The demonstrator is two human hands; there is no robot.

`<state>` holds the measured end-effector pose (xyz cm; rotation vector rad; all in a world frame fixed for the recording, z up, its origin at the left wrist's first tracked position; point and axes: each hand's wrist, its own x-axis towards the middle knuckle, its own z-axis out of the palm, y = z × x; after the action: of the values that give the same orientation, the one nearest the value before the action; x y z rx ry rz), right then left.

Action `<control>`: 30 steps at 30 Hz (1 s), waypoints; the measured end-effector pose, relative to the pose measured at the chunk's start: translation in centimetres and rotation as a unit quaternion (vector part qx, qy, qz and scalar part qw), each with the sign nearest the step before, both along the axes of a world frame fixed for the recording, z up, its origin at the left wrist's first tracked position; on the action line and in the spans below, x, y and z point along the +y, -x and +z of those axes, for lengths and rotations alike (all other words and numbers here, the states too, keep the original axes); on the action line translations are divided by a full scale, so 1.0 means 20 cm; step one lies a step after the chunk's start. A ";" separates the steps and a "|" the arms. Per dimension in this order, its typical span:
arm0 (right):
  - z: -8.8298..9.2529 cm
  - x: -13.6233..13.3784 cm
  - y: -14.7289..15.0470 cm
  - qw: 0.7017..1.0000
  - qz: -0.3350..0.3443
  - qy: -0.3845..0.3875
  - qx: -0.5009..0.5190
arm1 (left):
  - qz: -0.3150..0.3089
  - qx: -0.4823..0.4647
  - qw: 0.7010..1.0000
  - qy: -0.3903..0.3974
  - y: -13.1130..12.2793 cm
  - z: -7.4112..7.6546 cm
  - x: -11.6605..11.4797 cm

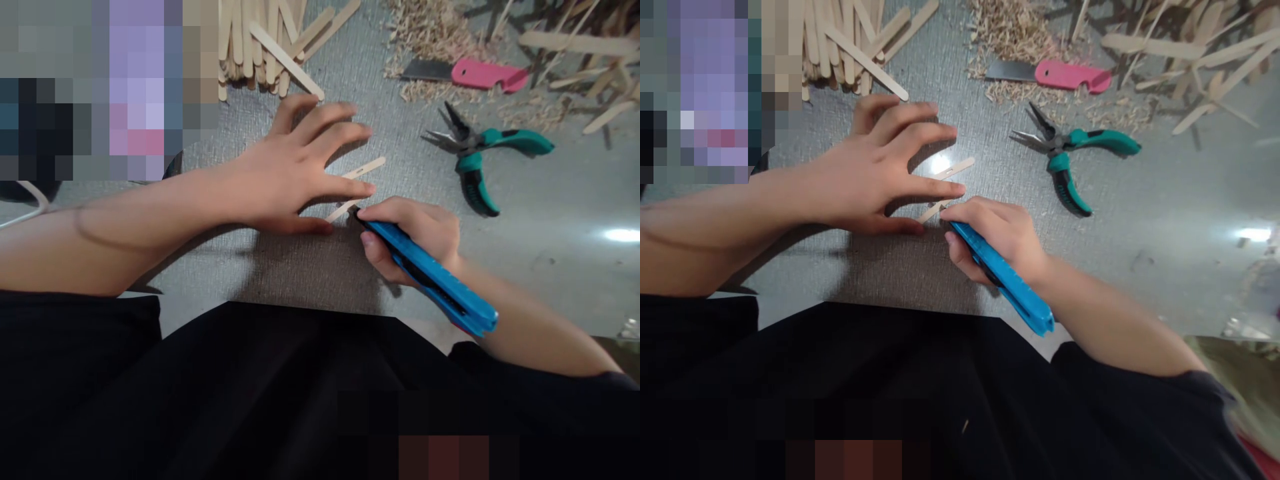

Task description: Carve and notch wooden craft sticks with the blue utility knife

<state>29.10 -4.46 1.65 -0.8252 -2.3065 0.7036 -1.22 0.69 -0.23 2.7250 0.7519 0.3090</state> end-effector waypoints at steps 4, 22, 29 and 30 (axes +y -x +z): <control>0.00 0.00 0.01 1.000 -0.003 0.001 0.026 | 0.000 0.001 1.000 0.007 0.00 -0.01 0.01; 0.00 0.03 0.02 0.999 0.033 0.024 0.034 | 0.007 0.022 0.999 0.042 -0.04 0.02 0.02; 0.03 0.04 0.00 0.999 0.045 0.022 0.015 | -0.008 0.015 1.000 0.007 -0.03 0.02 0.02; 0.03 0.04 0.00 0.999 0.041 0.026 0.006 | -0.008 0.013 1.000 0.007 -0.03 0.02 0.02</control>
<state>29.16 -3.75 2.25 -0.7506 -2.3304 0.8067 -0.60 1.05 0.08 2.7262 0.7358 0.2651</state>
